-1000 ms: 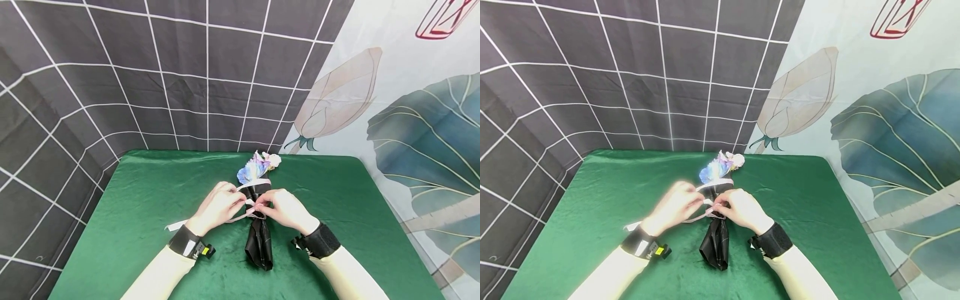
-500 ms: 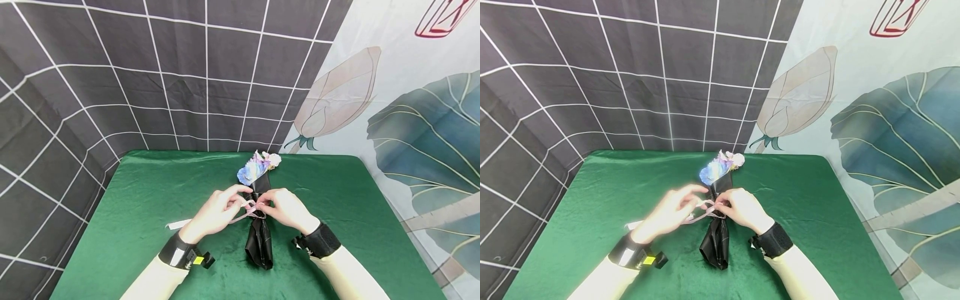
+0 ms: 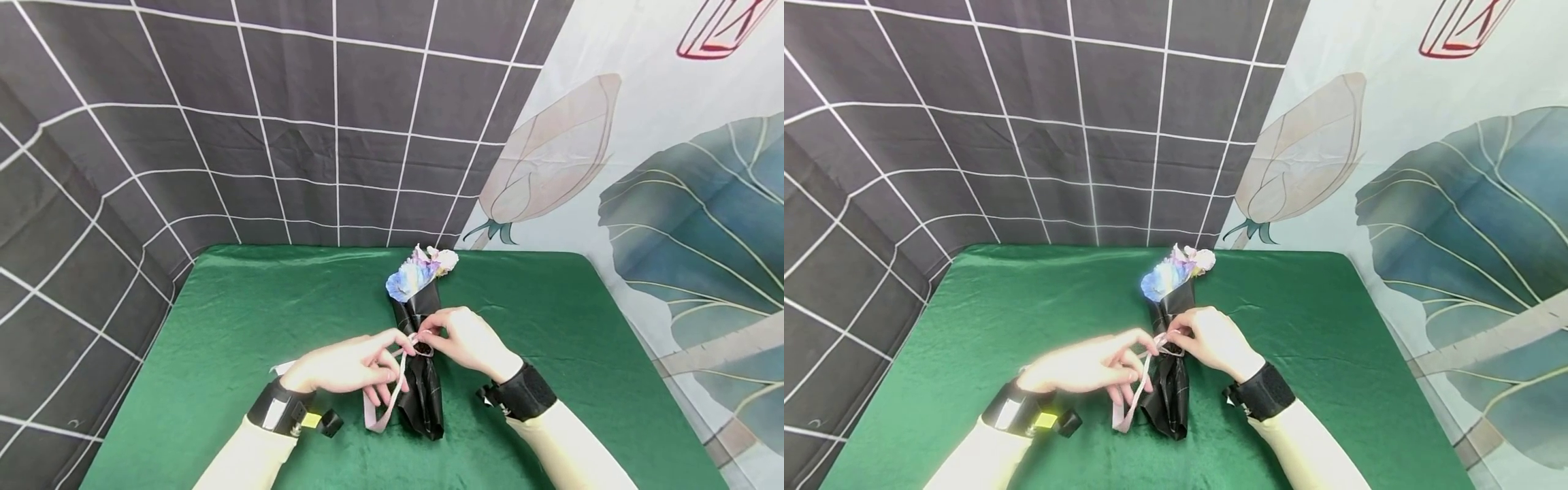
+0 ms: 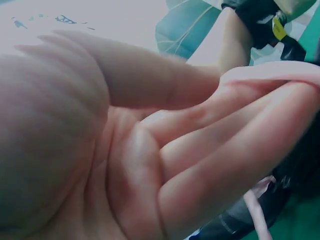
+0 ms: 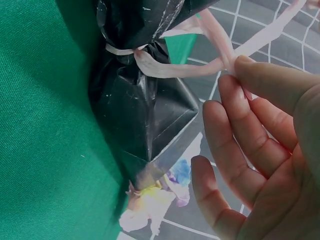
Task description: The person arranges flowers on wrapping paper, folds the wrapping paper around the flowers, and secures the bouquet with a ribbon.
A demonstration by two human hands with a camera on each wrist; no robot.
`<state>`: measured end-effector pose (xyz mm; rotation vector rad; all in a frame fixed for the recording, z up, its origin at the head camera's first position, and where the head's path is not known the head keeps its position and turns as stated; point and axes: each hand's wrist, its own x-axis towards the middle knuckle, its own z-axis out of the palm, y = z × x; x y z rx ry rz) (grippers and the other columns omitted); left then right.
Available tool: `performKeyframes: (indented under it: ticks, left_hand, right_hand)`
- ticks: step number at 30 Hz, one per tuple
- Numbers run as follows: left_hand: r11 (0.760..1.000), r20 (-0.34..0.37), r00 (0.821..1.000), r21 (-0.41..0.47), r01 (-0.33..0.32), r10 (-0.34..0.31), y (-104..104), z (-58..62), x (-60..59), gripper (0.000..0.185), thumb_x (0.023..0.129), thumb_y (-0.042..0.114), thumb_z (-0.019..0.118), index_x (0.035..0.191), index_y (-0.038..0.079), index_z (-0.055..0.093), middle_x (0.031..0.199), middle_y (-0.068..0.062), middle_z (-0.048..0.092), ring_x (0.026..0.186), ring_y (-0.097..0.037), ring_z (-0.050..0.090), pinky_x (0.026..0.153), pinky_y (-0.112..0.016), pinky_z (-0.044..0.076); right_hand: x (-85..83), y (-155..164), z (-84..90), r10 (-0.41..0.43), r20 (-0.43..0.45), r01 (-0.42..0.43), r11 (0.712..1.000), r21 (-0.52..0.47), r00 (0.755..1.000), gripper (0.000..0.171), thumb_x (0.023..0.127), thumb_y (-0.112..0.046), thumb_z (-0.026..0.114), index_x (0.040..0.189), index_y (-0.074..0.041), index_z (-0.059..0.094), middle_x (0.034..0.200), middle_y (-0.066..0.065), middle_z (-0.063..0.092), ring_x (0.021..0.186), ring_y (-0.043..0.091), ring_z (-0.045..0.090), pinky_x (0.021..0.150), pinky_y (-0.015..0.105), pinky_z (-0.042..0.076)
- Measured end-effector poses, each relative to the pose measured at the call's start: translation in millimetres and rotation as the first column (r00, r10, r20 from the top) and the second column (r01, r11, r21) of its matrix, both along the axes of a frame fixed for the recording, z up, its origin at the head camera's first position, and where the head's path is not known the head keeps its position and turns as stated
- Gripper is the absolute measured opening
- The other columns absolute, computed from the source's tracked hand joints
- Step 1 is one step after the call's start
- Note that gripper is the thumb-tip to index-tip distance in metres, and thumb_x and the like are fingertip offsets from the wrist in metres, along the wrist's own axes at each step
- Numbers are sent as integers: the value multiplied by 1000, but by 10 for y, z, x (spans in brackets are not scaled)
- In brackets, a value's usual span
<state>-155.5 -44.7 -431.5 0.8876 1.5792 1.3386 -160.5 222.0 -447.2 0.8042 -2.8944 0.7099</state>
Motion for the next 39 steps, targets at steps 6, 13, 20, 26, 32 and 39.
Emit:
performKeyframes:
  ticks: [6,13,20,26,32,39]
  left_hand:
    - [976,-284,943,-77,-203,174,35,5,-46,26,100,11,62,122,15,51,93,-6,77,65,-26,75,60,-43,62]
    - [863,-755,568,-7,-505,327,165,-165,-179,19,97,26,69,115,22,67,92,12,68,74,-1,63,65,-23,51]
    - [879,-753,603,-70,-471,263,246,-242,-296,41,97,39,67,131,17,66,121,-2,73,114,-20,68,97,-40,54]
    - [900,-738,649,-138,-413,184,307,-269,-362,40,95,40,69,129,18,65,112,-3,76,102,-19,72,84,-35,57]
    - [907,-782,588,-75,-416,205,348,-303,-369,17,92,35,74,104,24,70,102,2,75,93,-18,70,78,-30,54]
    - [902,-827,514,-19,-431,228,364,-361,-359,8,94,32,71,92,24,71,91,6,72,86,-13,65,77,-28,52]
  right_hand:
    - [5,-16,13,7,-16,-8,1000,-12,1000,7,95,-32,71,89,-32,74,82,-23,67,71,-6,56,65,18,49]
    - [0,-47,7,4,-27,-4,1000,4,1000,5,93,-30,73,89,-32,74,82,-22,68,74,-5,58,68,20,51]
    - [4,-72,3,14,-36,-14,1000,3,999,5,93,-28,73,90,-31,75,84,-22,69,76,-5,60,70,20,52]
    - [14,-107,19,18,-44,-17,1000,11,999,7,93,-26,73,89,-31,75,84,-21,69,77,-5,61,71,21,53]
    - [23,-136,11,-5,-51,5,1000,7,999,4,92,-29,73,91,-28,77,85,-19,71,77,-4,62,70,21,54]
    - [79,-165,-17,-39,-58,37,999,-30,998,7,92,-35,75,94,-29,76,84,-20,69,76,-3,62,68,20,53]
